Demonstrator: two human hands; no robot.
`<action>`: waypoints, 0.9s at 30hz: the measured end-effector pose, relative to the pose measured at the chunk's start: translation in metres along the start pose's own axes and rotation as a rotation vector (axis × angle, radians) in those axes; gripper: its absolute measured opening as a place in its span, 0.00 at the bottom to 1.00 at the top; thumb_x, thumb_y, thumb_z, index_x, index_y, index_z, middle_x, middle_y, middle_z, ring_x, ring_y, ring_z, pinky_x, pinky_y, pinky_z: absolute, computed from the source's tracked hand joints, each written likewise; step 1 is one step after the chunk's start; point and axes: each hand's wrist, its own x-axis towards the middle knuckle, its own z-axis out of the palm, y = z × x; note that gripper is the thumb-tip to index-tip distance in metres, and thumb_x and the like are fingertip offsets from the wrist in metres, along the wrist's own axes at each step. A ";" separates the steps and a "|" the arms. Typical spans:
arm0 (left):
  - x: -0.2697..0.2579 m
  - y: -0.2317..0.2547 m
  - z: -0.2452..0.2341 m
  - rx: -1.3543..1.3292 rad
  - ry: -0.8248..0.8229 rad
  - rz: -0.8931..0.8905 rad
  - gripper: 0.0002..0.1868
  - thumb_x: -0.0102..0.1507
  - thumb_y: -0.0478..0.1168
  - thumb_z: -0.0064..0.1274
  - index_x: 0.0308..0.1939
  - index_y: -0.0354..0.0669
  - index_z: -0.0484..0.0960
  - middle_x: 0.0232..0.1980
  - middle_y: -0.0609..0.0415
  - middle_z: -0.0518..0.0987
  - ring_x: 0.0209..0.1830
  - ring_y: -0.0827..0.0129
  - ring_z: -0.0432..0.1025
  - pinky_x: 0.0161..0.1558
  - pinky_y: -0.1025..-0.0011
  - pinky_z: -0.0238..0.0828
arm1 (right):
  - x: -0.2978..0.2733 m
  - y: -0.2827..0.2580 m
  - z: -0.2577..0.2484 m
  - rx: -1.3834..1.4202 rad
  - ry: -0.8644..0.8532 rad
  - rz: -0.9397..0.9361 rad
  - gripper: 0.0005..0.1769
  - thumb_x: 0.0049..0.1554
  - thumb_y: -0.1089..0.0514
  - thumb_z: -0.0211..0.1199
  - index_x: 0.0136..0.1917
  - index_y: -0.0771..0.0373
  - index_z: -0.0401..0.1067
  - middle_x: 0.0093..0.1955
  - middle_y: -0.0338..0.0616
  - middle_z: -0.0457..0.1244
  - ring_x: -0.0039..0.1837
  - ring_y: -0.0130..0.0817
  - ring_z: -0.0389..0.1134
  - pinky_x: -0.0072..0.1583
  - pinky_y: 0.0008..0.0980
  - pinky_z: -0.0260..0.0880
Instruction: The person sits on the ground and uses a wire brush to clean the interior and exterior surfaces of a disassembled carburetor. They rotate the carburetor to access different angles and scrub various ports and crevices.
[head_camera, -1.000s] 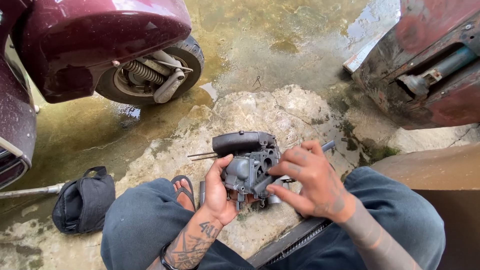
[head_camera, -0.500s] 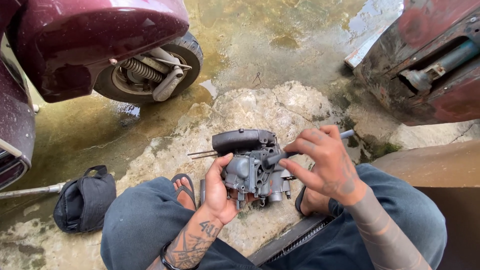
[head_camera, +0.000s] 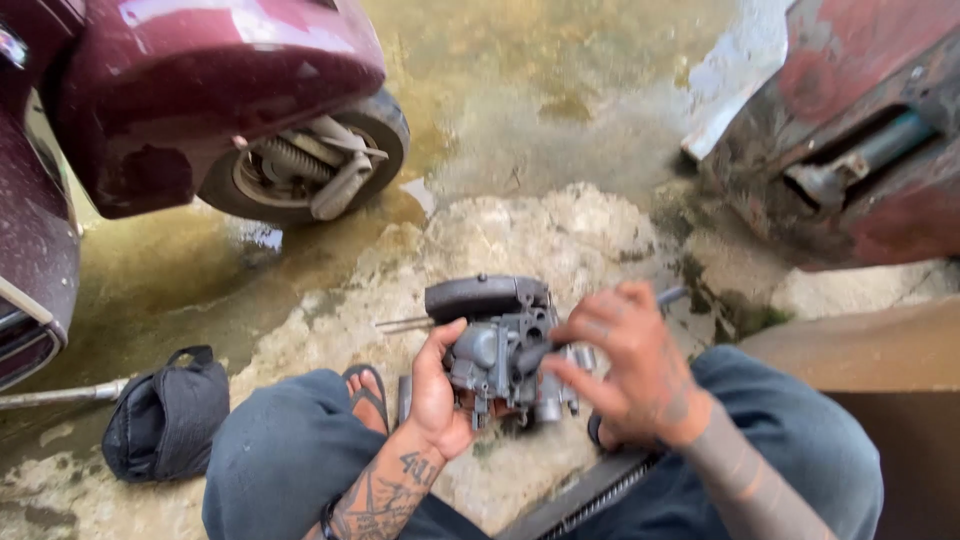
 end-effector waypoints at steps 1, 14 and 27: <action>0.002 0.003 0.003 -0.002 -0.014 0.017 0.29 0.58 0.63 0.48 0.44 0.42 0.85 0.39 0.48 0.83 0.36 0.52 0.75 0.32 0.53 0.71 | 0.002 0.000 0.000 -0.011 0.008 -0.017 0.16 0.59 0.42 0.61 0.44 0.56 0.77 0.41 0.37 0.64 0.45 0.37 0.65 0.57 0.42 0.52; -0.006 0.006 0.007 -0.093 -0.188 -0.055 0.35 0.59 0.61 0.45 0.51 0.33 0.84 0.46 0.39 0.84 0.40 0.50 0.77 0.43 0.50 0.76 | -0.002 0.002 0.005 0.022 0.004 -0.008 0.19 0.60 0.39 0.58 0.44 0.56 0.78 0.38 0.36 0.64 0.42 0.32 0.61 0.55 0.38 0.50; 0.001 0.001 -0.004 -0.024 -0.167 -0.007 0.32 0.60 0.63 0.45 0.46 0.37 0.85 0.40 0.44 0.84 0.35 0.52 0.77 0.32 0.55 0.74 | -0.001 0.008 0.000 -0.013 -0.039 0.041 0.18 0.58 0.39 0.61 0.44 0.54 0.77 0.41 0.35 0.65 0.44 0.33 0.65 0.58 0.38 0.51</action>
